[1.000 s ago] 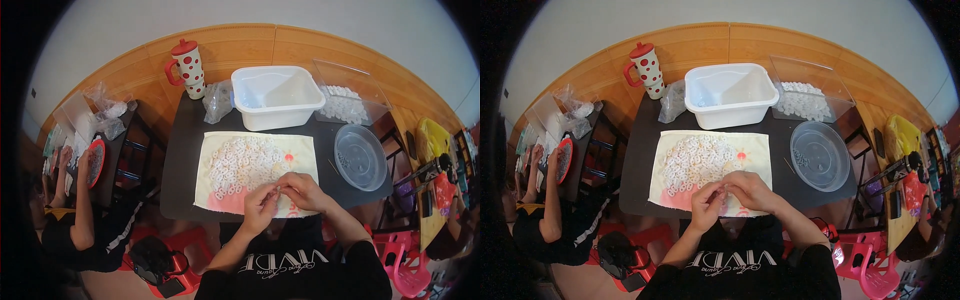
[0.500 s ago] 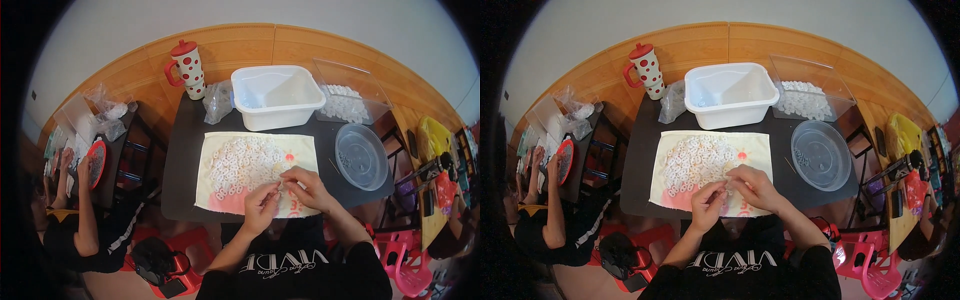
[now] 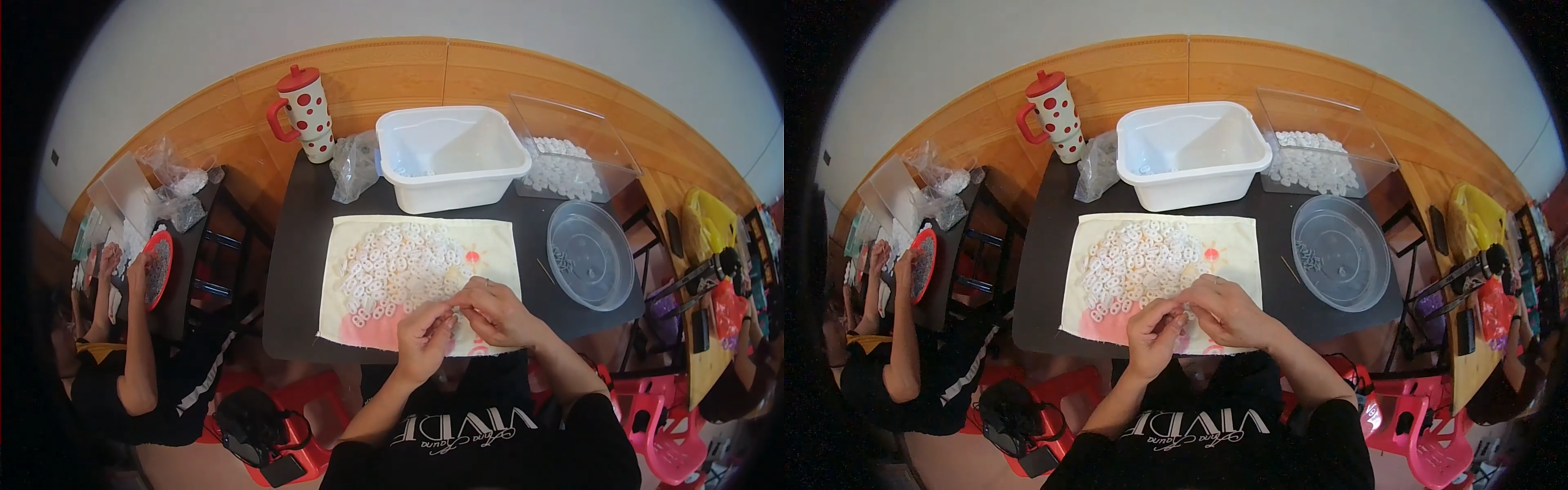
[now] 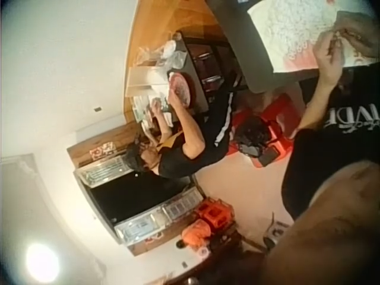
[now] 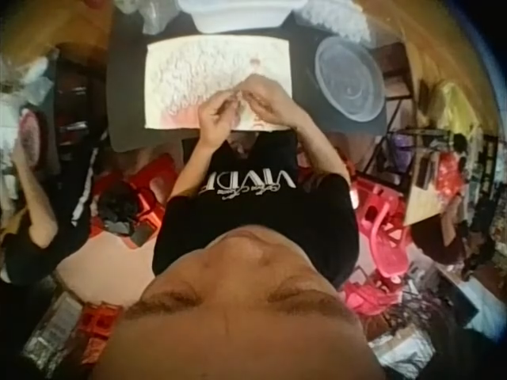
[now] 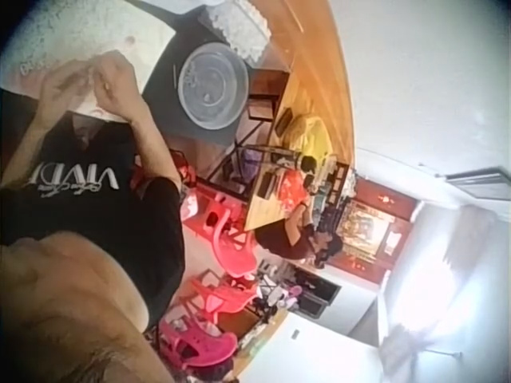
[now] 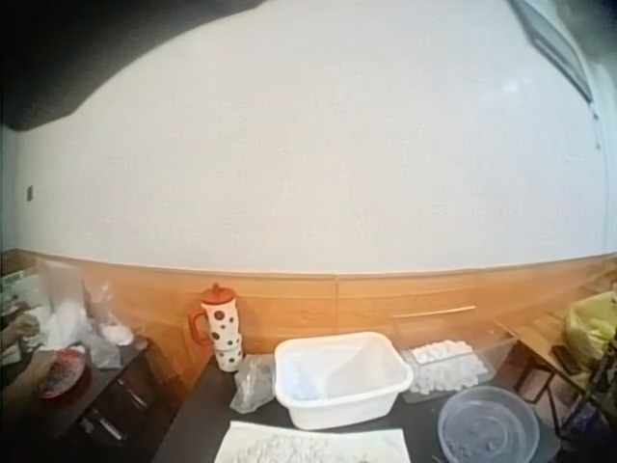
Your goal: Sorting and inspecting small white plastic components on a table into different containers.
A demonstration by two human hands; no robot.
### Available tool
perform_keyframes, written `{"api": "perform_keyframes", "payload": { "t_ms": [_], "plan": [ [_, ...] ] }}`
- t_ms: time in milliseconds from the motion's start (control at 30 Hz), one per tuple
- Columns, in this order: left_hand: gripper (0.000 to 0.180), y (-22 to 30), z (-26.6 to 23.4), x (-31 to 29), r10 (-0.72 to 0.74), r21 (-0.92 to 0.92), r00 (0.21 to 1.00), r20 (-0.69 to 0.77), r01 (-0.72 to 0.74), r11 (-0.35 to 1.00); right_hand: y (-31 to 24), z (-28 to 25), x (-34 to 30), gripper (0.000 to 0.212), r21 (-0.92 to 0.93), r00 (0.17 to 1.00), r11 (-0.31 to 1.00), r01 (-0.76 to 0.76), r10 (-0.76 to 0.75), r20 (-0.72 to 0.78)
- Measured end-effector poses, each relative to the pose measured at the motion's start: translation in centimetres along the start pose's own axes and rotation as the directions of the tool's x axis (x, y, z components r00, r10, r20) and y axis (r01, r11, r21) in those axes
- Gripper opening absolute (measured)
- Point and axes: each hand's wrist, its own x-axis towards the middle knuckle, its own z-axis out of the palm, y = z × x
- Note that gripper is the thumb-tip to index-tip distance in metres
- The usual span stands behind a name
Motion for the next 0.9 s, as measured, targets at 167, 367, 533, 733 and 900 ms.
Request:
{"api": "perform_keyframes", "payload": {
  "t_ms": [167,367,533,733,900],
  "plan": [
    [0.020,-0.1,0.1,0.1,0.035,0.002,0.999,0.003,-0.035,0.999,0.0,-0.2,-0.2,0.026,0.097,0.995,0.991,-0.090,0.093,-0.021],
    [0.018,0.0,0.0,0.1,0.078,-0.022,0.979,-0.187,-0.083,0.996,1.9,-1.0,-1.5,0.017,-0.062,0.965,0.973,-0.223,0.211,-0.155],
    [0.016,0.2,0.0,0.1,0.017,-0.138,0.965,-0.263,-0.055,0.989,0.8,0.9,-1.3,0.017,-0.441,0.994,0.892,-0.097,0.113,0.009],
    [0.015,-0.3,0.0,0.3,0.046,-0.103,0.966,-0.255,-0.075,0.992,1.1,2.4,-1.4,0.018,-0.445,0.993,0.887,-0.121,0.110,-0.051],
    [0.016,-0.1,0.0,0.3,0.011,-0.147,0.966,-0.257,-0.050,0.988,1.6,2.5,-1.9,0.017,-0.350,0.993,0.929,-0.117,0.103,-0.056]
  ]
}}
